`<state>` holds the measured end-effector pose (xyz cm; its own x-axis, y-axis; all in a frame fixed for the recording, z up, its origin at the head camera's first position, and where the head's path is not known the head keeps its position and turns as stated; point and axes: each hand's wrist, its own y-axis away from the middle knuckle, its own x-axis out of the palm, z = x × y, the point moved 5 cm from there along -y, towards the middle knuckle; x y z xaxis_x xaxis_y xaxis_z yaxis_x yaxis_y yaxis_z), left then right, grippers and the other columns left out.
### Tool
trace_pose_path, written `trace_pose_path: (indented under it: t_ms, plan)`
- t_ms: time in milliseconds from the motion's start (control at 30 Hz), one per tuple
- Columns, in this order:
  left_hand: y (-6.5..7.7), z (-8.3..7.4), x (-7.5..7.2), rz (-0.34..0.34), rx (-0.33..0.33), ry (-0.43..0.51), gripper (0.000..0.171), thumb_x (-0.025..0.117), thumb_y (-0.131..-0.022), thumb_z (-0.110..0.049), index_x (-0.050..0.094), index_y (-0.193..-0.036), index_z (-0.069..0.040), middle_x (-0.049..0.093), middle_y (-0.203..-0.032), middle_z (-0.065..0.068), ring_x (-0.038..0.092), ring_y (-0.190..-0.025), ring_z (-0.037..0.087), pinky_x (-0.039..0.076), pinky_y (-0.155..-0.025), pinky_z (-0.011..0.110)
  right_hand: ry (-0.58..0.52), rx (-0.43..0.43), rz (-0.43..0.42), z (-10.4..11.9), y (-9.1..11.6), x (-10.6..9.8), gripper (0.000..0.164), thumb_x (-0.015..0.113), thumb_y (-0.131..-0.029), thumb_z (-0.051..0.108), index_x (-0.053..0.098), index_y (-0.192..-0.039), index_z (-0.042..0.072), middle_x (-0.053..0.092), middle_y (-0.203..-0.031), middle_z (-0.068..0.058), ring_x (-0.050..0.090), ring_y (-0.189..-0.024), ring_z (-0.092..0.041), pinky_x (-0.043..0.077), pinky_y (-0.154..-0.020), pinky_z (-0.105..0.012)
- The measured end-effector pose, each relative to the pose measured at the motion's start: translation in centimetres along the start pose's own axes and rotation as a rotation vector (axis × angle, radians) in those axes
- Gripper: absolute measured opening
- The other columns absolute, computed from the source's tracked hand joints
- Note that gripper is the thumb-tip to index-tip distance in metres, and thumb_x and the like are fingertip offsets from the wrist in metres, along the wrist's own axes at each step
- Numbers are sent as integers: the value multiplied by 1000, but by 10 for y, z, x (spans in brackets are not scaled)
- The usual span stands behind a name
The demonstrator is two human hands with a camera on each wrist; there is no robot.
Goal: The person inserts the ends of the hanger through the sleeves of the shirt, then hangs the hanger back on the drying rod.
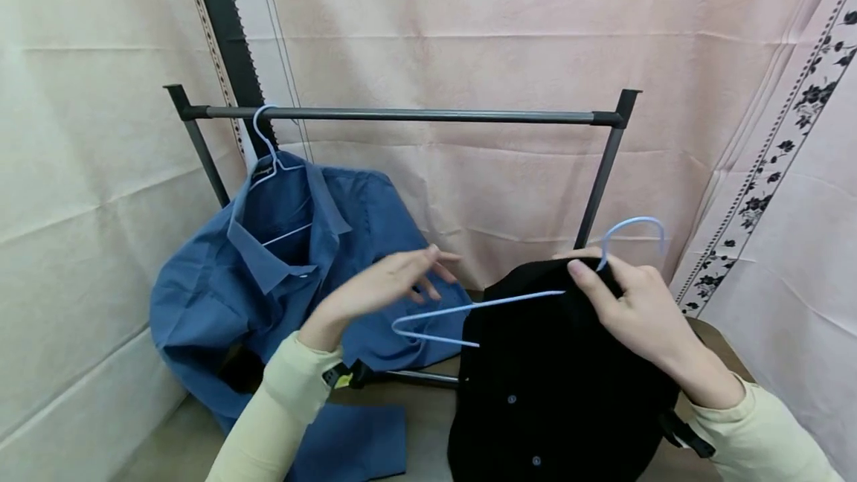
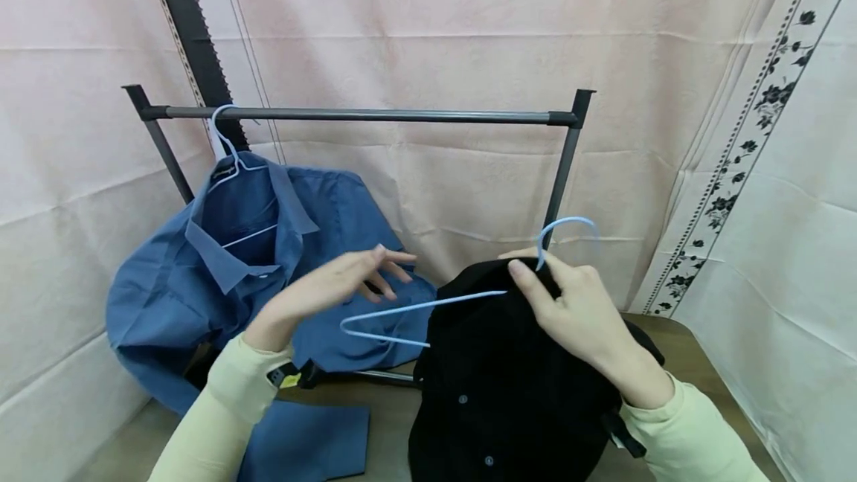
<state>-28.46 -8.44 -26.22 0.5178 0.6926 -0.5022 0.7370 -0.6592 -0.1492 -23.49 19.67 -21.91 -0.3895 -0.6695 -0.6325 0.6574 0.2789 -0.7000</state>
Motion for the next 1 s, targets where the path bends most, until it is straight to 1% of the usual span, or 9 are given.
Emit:
trace_pose_path:
  t_ms: [100, 233, 400, 567, 700, 767, 867, 933, 1000]
  plan:
    - [0, 20, -7, -12, -28, 195, 47, 32, -101, -43, 49, -135, -15, 56, -121, 10, 57, -98, 34, 49, -80, 44, -16, 24, -28, -3, -2, -9, 21, 56, -95, 21, 64, -110, 31, 68, -82, 4, 58, -71, -5, 39, -70, -19]
    - [0, 44, 20, 79, -8, 353, 37, 45, -100, -28, 52, -131, -10, 56, -120, 15, 57, -100, 38, 49, -80, 48, -40, 28, -37, -2, -5, -14, 26, 54, -96, 20, 63, -116, 32, 68, -100, 4, 58, -83, -4, 38, -73, -21]
    - [1, 50, 63, 171, 57, 356, 43, 54, -96, -26, 46, -136, -12, 48, -132, 8, 53, -113, 24, 46, -87, 44, -83, 81, -49, -2, -8, -18, 26, 52, -97, 22, 61, -119, 32, 64, -111, 6, 55, -90, -3, 35, -76, -21]
    - [-5, 43, 80, 123, 31, 299, 64, 65, -87, -38, 35, -142, -25, 44, -135, -2, 47, -118, 17, 44, -90, 34, -162, 119, -75, 0, -9, -17, 28, 51, -97, 21, 59, -122, 31, 61, -117, 7, 53, -97, -3, 35, -79, -18]
    - [-14, 45, 78, 82, 13, 243, 61, 68, -84, -38, 42, -138, -26, 49, -129, -5, 52, -109, 15, 45, -87, 32, -262, 96, -73, 3, -14, -19, 29, 49, -98, 15, 58, -125, 22, 58, -121, 2, 52, -103, -8, 34, -84, -17]
    - [-16, 48, 75, 90, 40, 284, 46, 67, -87, -32, 54, -128, -15, 61, -100, 1, 59, -81, 17, 48, -70, 32, -295, 92, -57, 2, -16, -20, 30, 47, -98, 15, 57, -126, 19, 56, -124, 1, 51, -105, -9, 33, -86, -16]
    - [-15, 52, 69, 75, 132, 329, 19, 61, -92, -24, 61, -92, -5, 46, -67, 2, 40, -53, 15, 37, -54, 30, -320, 105, -23, -1, -14, -22, 32, 46, -99, 14, 54, -129, 16, 56, -124, 0, 52, -103, -10, 34, -85, -15]
    - [-12, 51, 63, 56, 204, 423, 23, 56, -95, -17, 52, -75, -6, 29, -57, 3, 23, -46, 17, 27, -48, 32, -327, 120, 1, -4, -11, -22, 34, 45, -99, 14, 52, -132, 17, 56, -121, 0, 52, -99, -10, 35, -83, -15]
    - [-7, 51, 55, 0, 257, 507, 30, 52, -97, -14, 45, -68, -10, 29, -56, 0, 22, -44, 15, 24, -46, 30, -330, 133, 27, -7, -8, -22, 35, 44, -99, 14, 50, -134, 18, 55, -123, 1, 51, -99, -10, 34, -83, -15]
